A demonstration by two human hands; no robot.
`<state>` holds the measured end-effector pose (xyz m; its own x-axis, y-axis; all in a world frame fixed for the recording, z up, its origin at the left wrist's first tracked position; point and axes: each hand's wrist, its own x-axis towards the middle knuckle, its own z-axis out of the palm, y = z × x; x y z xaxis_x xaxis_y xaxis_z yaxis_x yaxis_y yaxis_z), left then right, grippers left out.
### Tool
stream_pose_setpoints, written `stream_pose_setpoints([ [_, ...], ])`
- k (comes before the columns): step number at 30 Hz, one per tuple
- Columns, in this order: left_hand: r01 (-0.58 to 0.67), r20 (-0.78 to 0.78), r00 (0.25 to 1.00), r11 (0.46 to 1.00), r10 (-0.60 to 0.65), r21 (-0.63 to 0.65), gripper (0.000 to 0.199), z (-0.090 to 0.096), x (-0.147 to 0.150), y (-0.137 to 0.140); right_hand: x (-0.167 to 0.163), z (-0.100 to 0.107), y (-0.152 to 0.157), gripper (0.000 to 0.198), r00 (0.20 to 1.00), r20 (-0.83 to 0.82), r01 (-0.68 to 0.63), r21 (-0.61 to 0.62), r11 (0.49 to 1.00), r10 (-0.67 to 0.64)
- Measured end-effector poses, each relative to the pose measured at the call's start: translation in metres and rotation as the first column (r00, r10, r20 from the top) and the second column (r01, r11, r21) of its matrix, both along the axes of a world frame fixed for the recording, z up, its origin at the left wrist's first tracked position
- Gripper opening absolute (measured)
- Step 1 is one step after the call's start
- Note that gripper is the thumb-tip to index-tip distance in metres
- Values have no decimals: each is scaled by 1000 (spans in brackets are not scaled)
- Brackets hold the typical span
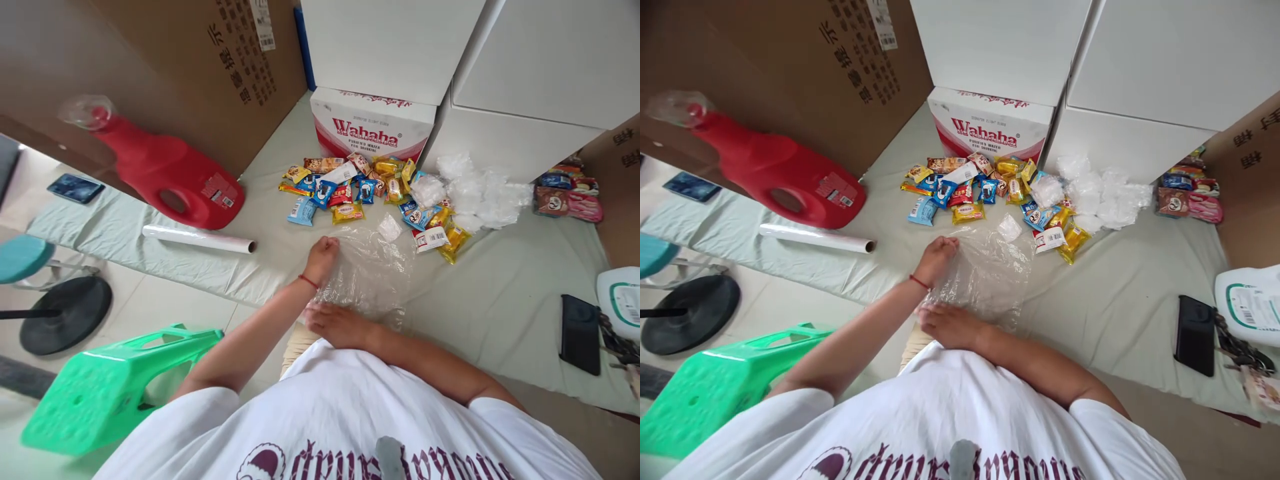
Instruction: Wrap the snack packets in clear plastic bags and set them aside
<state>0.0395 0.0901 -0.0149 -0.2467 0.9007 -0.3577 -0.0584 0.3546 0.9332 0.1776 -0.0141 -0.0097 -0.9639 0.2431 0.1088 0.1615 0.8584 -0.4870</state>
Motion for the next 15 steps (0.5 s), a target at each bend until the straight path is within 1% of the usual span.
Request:
stream_pose_setpoints([
  [1,25,-45,999,999,-23,41,12,0,4,-9,4,1,0,28,998,-43,-45,-33,998,44],
  [2,71,-106,992,994,-62,86,10,-1,7,-18,10,2,1,27,994,-92,-57,-70,996,50],
  [3,142,-186,976,981,-115,136,9,-2,8,-27,18,4,5,28,991,-137,-17,-106,994,3],
  [4,257,-312,931,948,-191,187,8,-4,8,-34,28,6,9,30,981,-167,77,-132,988,-99],
  [5,363,-436,867,905,-241,222,11,-6,6,-40,40,7,16,34,955,-175,215,-140,966,-238],
  [6,449,-543,797,861,-265,239,15,-8,5,-44,53,7,23,37,907,-162,371,-125,920,-388],
  [7,510,-631,729,825,-265,243,20,-11,2,-47,66,5,30,39,837,-139,522,-88,848,-529],
  [8,538,-691,680,808,-246,241,24,-13,0,-49,80,2,37,42,760,-114,640,-39,768,-639],
  [9,545,-736,640,806,-220,233,28,-15,-2,-49,94,-2,42,44,696,-90,716,4,698,-713],
  [10,532,-772,607,818,-188,220,30,-16,-3,-48,107,-7,46,45,654,-68,757,32,653,-754],
  [11,504,-801,579,840,-155,202,33,-17,-4,-46,118,-12,49,47,639,-49,769,39,638,-768],
  [12,466,-822,555,866,-127,181,35,-17,-5,-45,128,-16,51,48,641,-33,767,32,641,-766],
  [13,424,-835,539,891,-106,160,37,-17,-5,-43,135,-17,52,48,656,-23,755,12,656,-754],
  [15,356,-847,525,926,-87,126,42,-15,-5,-40,144,-13,59,41,679,-8,733,-47,678,-734],
])
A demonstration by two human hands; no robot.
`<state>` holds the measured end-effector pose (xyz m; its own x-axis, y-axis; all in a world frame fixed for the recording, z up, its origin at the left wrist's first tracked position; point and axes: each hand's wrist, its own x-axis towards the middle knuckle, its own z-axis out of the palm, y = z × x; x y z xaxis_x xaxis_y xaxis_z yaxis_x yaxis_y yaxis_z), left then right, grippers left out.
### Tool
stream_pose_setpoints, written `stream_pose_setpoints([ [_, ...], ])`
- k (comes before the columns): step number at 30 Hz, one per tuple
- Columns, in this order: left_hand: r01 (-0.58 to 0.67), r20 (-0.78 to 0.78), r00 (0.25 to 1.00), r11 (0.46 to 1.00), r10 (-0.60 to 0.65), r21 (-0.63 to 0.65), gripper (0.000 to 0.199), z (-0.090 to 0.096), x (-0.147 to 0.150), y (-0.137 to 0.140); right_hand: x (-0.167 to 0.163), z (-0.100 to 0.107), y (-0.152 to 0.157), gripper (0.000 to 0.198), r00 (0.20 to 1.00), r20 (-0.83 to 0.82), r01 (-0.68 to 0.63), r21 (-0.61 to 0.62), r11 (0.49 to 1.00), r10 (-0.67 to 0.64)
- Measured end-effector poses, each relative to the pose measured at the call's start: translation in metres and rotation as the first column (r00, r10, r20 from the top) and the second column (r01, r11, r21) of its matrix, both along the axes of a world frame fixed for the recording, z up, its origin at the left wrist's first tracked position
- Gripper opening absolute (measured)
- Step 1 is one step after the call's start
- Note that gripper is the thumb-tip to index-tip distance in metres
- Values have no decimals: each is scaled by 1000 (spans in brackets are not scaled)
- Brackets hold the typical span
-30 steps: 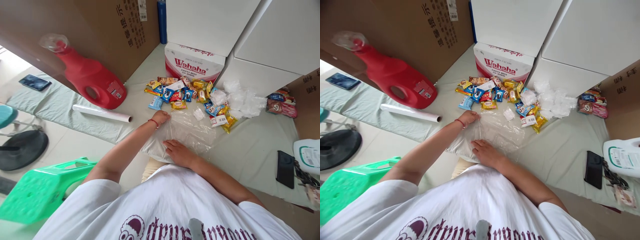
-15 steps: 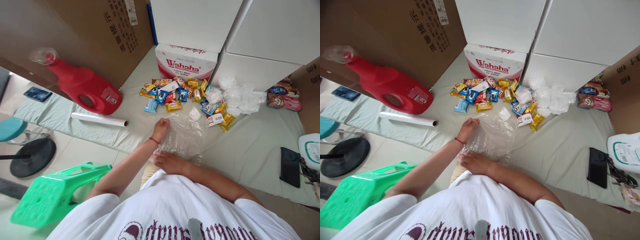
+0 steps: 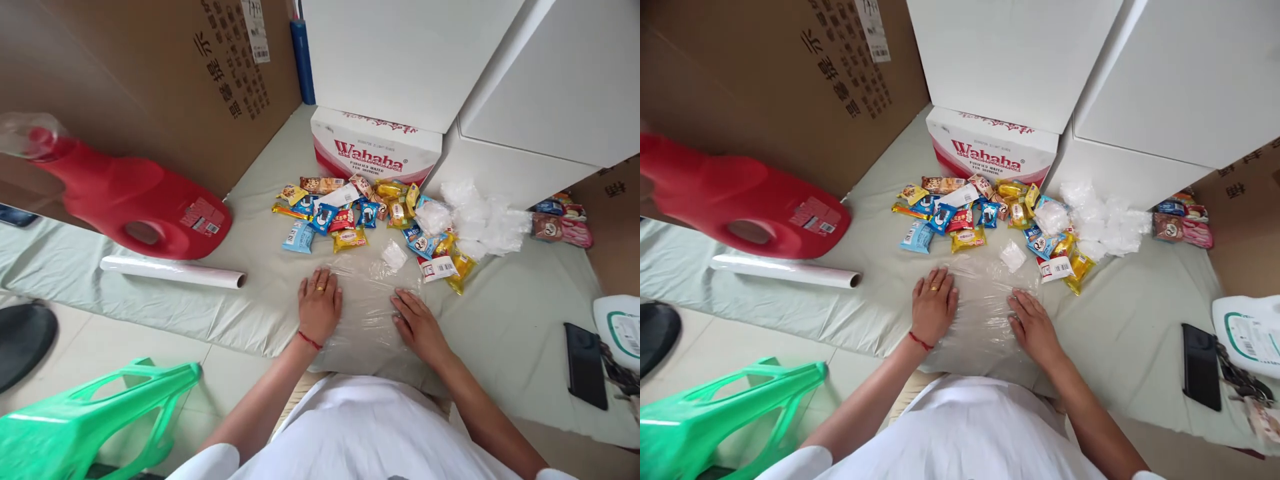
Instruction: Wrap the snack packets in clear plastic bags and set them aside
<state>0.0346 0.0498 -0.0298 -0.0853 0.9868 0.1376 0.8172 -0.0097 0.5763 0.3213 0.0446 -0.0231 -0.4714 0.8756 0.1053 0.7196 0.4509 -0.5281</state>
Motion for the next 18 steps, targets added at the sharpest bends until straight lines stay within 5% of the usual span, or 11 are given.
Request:
stream_pose_setpoints([
  [5,-29,-13,1000,998,29,-53,55,4,3,2,-27,44,73,31,996,-26,83,-113,990,-86],
  [11,-6,-36,999,997,3,-79,57,4,2,2,-139,83,232,41,934,330,-218,217,952,138],
  [15,-3,-53,999,996,-2,-87,56,5,1,2,-198,88,294,52,786,576,-298,31,954,226],
  [18,7,-71,997,996,-13,-87,56,5,1,1,-206,100,299,51,740,650,-210,-22,977,174],
])
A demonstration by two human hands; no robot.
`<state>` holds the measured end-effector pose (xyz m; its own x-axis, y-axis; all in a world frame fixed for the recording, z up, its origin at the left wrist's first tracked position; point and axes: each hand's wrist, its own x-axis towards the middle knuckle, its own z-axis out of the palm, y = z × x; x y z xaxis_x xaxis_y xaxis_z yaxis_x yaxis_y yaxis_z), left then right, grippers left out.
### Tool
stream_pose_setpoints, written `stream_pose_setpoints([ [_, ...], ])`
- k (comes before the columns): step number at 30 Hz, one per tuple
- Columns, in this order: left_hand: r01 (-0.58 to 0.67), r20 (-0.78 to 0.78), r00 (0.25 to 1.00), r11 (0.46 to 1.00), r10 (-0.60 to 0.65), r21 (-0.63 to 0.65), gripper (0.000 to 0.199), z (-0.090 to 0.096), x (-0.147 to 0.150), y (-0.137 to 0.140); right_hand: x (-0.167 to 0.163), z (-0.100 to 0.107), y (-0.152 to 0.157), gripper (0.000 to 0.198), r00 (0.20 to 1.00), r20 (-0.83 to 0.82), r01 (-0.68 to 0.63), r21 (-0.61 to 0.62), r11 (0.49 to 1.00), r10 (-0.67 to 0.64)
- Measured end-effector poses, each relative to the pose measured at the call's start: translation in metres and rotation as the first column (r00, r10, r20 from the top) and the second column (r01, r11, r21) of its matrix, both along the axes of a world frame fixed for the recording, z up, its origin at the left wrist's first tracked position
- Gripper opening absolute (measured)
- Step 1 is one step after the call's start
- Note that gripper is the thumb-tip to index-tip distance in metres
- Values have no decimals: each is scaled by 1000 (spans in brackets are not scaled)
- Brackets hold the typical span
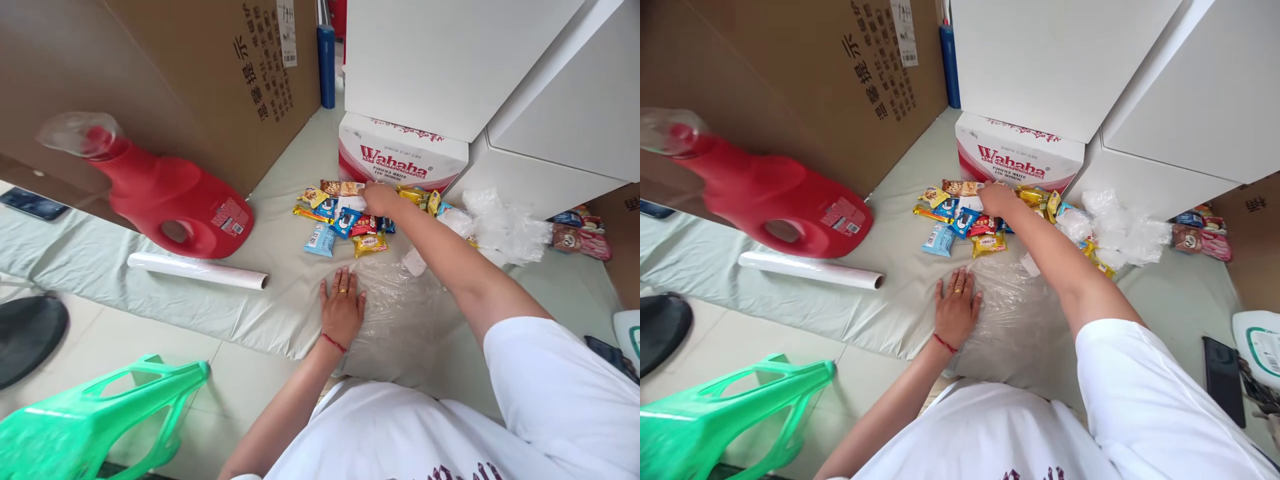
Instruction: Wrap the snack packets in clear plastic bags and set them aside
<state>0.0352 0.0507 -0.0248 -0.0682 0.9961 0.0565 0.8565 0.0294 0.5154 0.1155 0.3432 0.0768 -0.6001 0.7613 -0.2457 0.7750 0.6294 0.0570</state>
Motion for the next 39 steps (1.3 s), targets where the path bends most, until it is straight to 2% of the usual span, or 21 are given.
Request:
stream_pose_setpoints([
  [3,-3,-52,999,1000,3,-5,55,1,0,-1,28,18,-32,46,984,-124,138,111,984,-124],
  [5,-18,-99,995,1000,17,-13,54,1,1,-1,59,25,-70,51,934,-301,249,169,954,-190],
  [7,-36,-136,990,999,33,-22,54,0,1,-1,91,21,-119,58,860,-474,286,137,948,-191],
  [10,-43,-163,986,999,38,-26,54,-1,1,-2,126,-8,-197,55,787,-593,150,-82,985,-169],
  [13,-18,-181,983,999,13,-27,55,-1,-3,-3,138,-48,-254,53,832,-524,50,-252,966,-180],
  [15,4,-201,980,999,-12,-38,55,0,-8,-4,139,-68,-273,54,875,-444,64,-294,954,-195],
  [18,12,-244,970,999,-22,-42,54,3,-19,-9,142,-81,-277,55,897,-398,65,-317,946,-195],
  [22,-23,-274,962,1000,20,-6,50,3,-31,-17,152,-69,-263,58,921,-363,-12,-379,925,-137],
  [25,-19,-269,963,1000,18,0,52,0,-34,-21,146,-46,-228,46,919,-387,-92,-400,912,-77],
  [26,-21,-268,963,1000,20,-1,52,-1,-34,-21,138,-37,-208,42,912,-406,-96,-365,926,-66],
  [28,-20,-266,964,1000,18,-6,52,-3,-33,-22,112,-20,-156,41,897,-438,-30,-184,982,-55],
  [30,-13,-266,964,1000,9,-12,52,-2,-34,-21,76,-10,-96,40,904,-426,-62,-28,998,44],
  [32,-5,-266,964,1000,1,-15,52,-2,-35,-21,37,-8,-38,37,936,-329,-127,27,991,129],
  [35,0,-267,964,1000,-4,-17,52,-2,-36,-20,-14,-16,20,49,968,-62,-250,-96,963,245],
  [37,4,-265,964,1000,-8,-18,52,-2,-37,-20,-37,-22,34,56,959,93,-253,-153,955,269],
  [39,5,-261,965,1000,-10,-20,52,-2,-37,-20,-48,-24,33,52,953,175,-228,-129,965,248],
])
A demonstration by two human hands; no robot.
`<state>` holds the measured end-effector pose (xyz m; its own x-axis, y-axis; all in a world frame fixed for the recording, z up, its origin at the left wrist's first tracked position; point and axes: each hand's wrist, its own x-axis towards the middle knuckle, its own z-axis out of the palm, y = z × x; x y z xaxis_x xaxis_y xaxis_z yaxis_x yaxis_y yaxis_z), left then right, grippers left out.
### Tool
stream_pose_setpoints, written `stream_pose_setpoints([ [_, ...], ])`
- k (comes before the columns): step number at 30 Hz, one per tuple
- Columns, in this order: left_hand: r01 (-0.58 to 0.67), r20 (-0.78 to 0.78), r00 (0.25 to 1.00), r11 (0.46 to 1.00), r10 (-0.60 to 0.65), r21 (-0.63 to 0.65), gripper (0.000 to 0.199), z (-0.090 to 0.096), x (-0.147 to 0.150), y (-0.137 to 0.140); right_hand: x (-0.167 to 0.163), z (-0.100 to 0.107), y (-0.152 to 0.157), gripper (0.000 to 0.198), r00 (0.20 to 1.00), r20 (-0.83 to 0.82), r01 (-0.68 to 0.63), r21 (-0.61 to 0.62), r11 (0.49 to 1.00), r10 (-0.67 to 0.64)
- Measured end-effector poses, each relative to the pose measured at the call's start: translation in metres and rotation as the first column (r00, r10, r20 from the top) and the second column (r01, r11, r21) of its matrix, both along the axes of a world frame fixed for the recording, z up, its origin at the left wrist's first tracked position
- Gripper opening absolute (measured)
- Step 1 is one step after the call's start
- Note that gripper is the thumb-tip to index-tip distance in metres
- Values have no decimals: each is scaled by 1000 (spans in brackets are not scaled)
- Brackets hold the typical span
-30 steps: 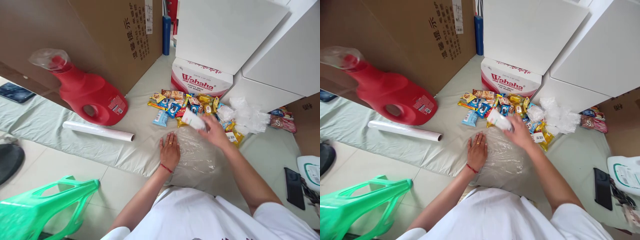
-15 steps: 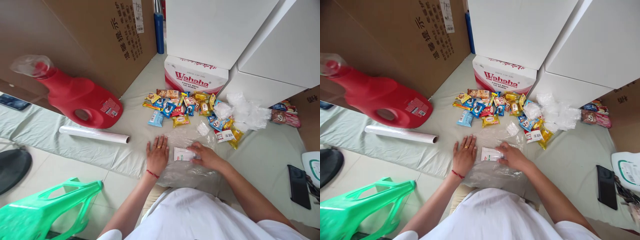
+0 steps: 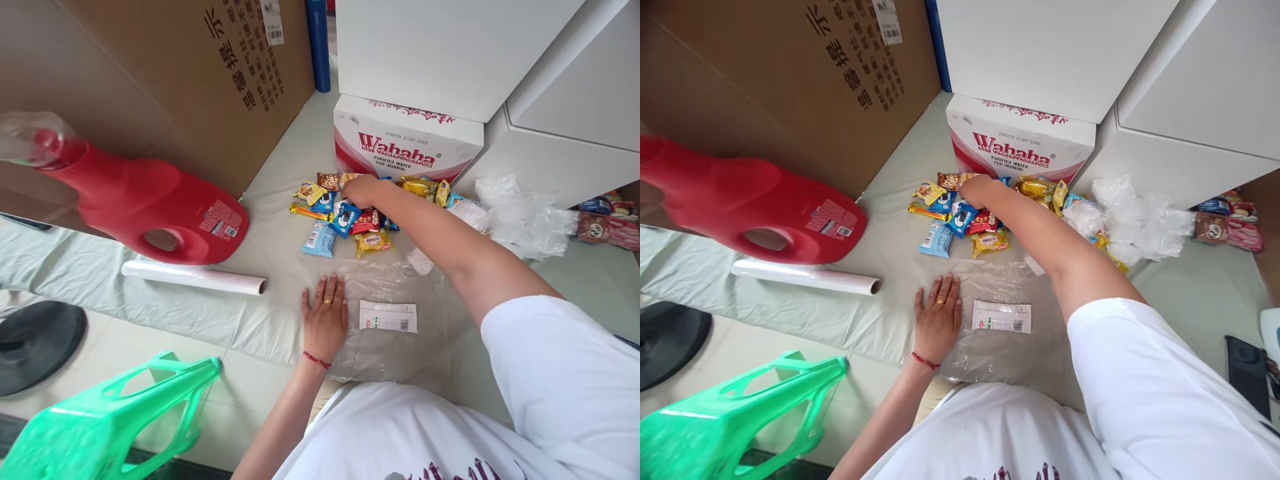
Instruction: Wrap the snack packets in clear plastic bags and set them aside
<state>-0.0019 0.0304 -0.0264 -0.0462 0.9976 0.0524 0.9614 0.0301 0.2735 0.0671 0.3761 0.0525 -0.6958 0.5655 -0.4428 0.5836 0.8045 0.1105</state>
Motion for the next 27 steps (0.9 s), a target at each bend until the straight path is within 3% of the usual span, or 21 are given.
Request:
stream_pose_setpoints([
  [3,-8,10,1000,1000,8,0,52,0,0,0,7,9,-14,35,998,-59,39,98,994,-33],
  [7,-5,20,1000,1000,5,-5,52,1,0,1,58,34,-40,34,912,-407,138,199,970,-46],
  [9,-7,26,1000,1000,7,-8,53,1,0,1,93,45,-65,37,810,-582,209,170,963,-73],
  [11,-8,34,999,1000,8,-8,53,1,0,0,126,50,-102,37,731,-666,226,28,974,-150],
  [14,-1,44,999,1000,2,-10,54,2,1,0,156,36,-179,36,714,-626,170,-281,945,-314],
  [15,-1,45,999,1000,1,-11,54,2,1,0,161,25,-206,37,700,-620,177,-331,927,-355],
  [17,-1,42,999,1000,2,-12,55,3,2,0,163,-1,-257,45,680,-633,210,-316,925,-370],
  [20,1,22,1000,1000,-1,-8,55,3,3,1,159,-36,-310,50,761,-595,165,-207,964,-258],
  [23,2,-7,1000,1000,-2,-4,55,2,3,1,157,-49,-326,52,806,-546,171,-152,973,-227],
  [27,-4,-30,1000,1000,4,8,55,0,4,0,159,-40,-312,49,837,-484,209,-147,967,-255],
])
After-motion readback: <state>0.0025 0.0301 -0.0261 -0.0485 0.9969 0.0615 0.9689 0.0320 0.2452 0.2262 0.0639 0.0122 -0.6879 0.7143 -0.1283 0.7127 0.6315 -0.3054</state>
